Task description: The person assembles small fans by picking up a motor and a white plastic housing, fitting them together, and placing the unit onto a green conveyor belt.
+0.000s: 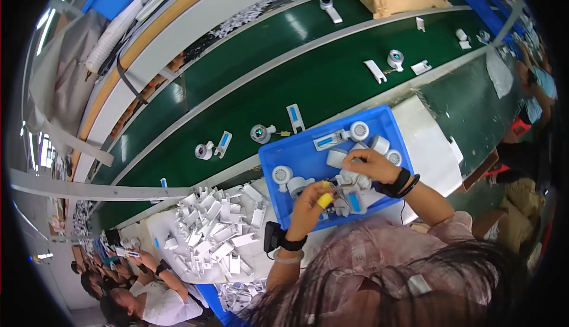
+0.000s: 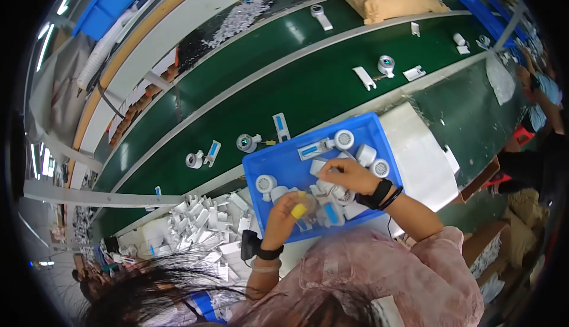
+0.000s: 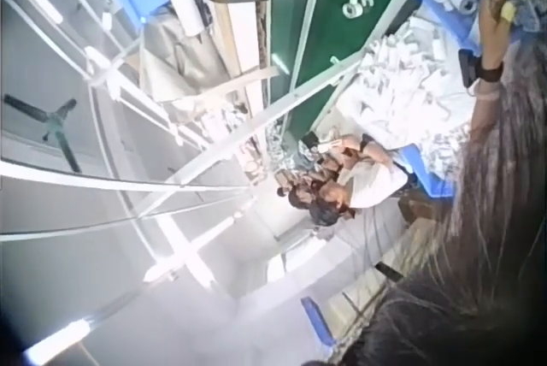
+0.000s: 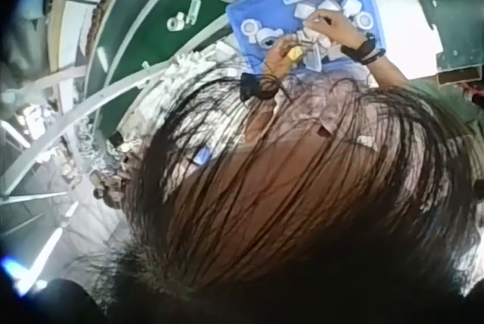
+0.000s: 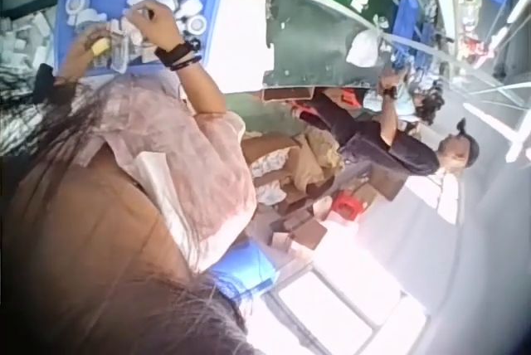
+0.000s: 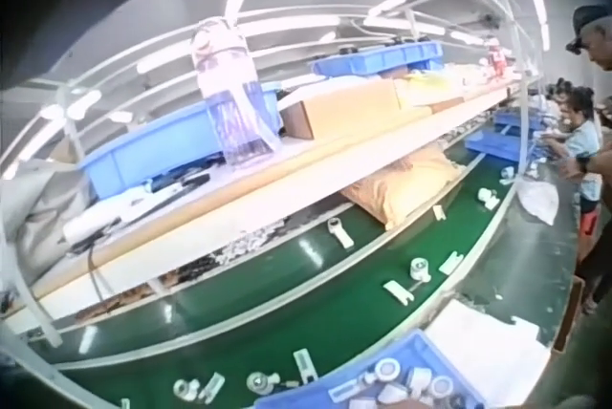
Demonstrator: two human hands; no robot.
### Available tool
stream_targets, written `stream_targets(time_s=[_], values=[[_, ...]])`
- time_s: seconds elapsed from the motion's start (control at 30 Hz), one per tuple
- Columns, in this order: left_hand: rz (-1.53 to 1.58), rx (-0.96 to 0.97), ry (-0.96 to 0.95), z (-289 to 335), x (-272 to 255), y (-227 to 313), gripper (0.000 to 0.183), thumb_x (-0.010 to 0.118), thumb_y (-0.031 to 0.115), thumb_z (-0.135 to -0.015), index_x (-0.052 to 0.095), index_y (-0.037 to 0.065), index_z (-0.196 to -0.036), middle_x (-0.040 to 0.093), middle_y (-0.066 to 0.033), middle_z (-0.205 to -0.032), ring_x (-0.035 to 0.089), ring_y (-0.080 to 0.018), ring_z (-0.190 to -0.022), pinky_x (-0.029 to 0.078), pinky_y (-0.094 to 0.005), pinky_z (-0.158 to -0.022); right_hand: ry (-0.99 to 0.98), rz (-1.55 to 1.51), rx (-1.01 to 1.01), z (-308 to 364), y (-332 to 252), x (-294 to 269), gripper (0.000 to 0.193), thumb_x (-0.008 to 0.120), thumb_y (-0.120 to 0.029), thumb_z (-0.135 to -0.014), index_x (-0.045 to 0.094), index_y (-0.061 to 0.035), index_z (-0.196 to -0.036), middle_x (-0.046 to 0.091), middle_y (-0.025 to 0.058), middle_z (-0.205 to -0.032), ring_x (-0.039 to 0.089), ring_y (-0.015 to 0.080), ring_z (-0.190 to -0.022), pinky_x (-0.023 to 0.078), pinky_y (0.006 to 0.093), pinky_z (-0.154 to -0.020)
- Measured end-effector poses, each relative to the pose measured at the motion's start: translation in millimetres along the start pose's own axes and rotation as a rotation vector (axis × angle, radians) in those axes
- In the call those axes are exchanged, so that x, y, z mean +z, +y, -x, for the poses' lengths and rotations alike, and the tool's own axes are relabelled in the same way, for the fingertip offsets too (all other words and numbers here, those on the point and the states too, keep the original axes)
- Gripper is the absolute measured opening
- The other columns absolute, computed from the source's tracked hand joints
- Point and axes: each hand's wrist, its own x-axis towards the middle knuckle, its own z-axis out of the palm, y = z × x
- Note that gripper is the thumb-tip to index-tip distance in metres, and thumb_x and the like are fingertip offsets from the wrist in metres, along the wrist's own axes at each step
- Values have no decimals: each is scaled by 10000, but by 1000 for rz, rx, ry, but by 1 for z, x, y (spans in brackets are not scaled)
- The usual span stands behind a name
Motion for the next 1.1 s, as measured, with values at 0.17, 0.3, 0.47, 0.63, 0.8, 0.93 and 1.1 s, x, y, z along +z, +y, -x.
stream_targets(time_s=[0.17, 0.3, 0.47, 0.63, 0.8, 0.93, 1.1], values=[[-512, 250, 273, -55, -99, 4, 304, 550, -6, -895, 526, 19, -1197, 623, -75, -1103, 597, -158, -979, 488, -286, -845, 70, -242, 109, -58, 0, -55, 205, 622, -272, -908, 651, -83, -983, 655, 2, -931, 599, 91, -870, 489, 246, -710], [-964, 242, 583, -114, -175, 19, 582, 692, -29, -709, 508, 51, -1256, 534, -146, -1226, 555, -278, -1095, 469, -343, -906, 217, -402, 227, -107, -23, -79, 270, 596, -300, -920, 591, -126, -1127, 608, 14, -1066, 608, 191, -1000, 570, 474, -727], [-1311, 326, 480, -163, -241, -9, 700, 744, 35, -638, 479, 77, -1285, 515, -173, -1207, 526, -355, -1089, 458, -412, -911, 318, -470, 223, -159, 7, -97, 317, 609, -272, -912, 549, -115, -1182, 539, 41, -1182, 554, 192, -1086, 547, 461, -808], [-1202, 46, 482, -179, -239, -4, 645, 749, 71, -655, 491, 44, -1245, 546, -165, -1183, 547, -303, -1105, 461, -362, -927, 435, -304, 91, -159, 15, -91, 298, 584, -180, -922, 543, -66, -1194, 569, 53, -1156, 582, 180, -1048, 526, 372, -842], [-578, -48, 581, -157, -204, 27, 505, 687, 83, -765, 495, 7, -1226, 570, -104, -1063, 579, -159, -967, 534, -278, -750, 114, -210, 71, -118, -19, -50, 266, 568, -226, -942, 589, -47, -1138, 655, 52, -1011, 657, 176, -909, 531, 305, -795], [-448, 168, 410, -120, -152, 39, 457, 655, 39, -783, 500, -1, -1211, 569, -86, -1116, 561, -164, -1034, 474, -285, -880, -143, -129, 168, -87, -14, -14, 385, 499, -373, -972, 599, -37, -1132, 661, 59, -995, 653, 163, -910, 524, 286, -767], [-838, 327, 199, -53, -43, 58, 539, 729, 80, -688, 527, 54, -1187, 559, -119, -1119, 556, -273, -1023, 453, -346, -873, -135, -356, 191, -55, -14, 26, 409, 444, -375, -998, 612, -31, -1144, 654, 45, -997, 624, 148, -939, 519, 291, -790]])
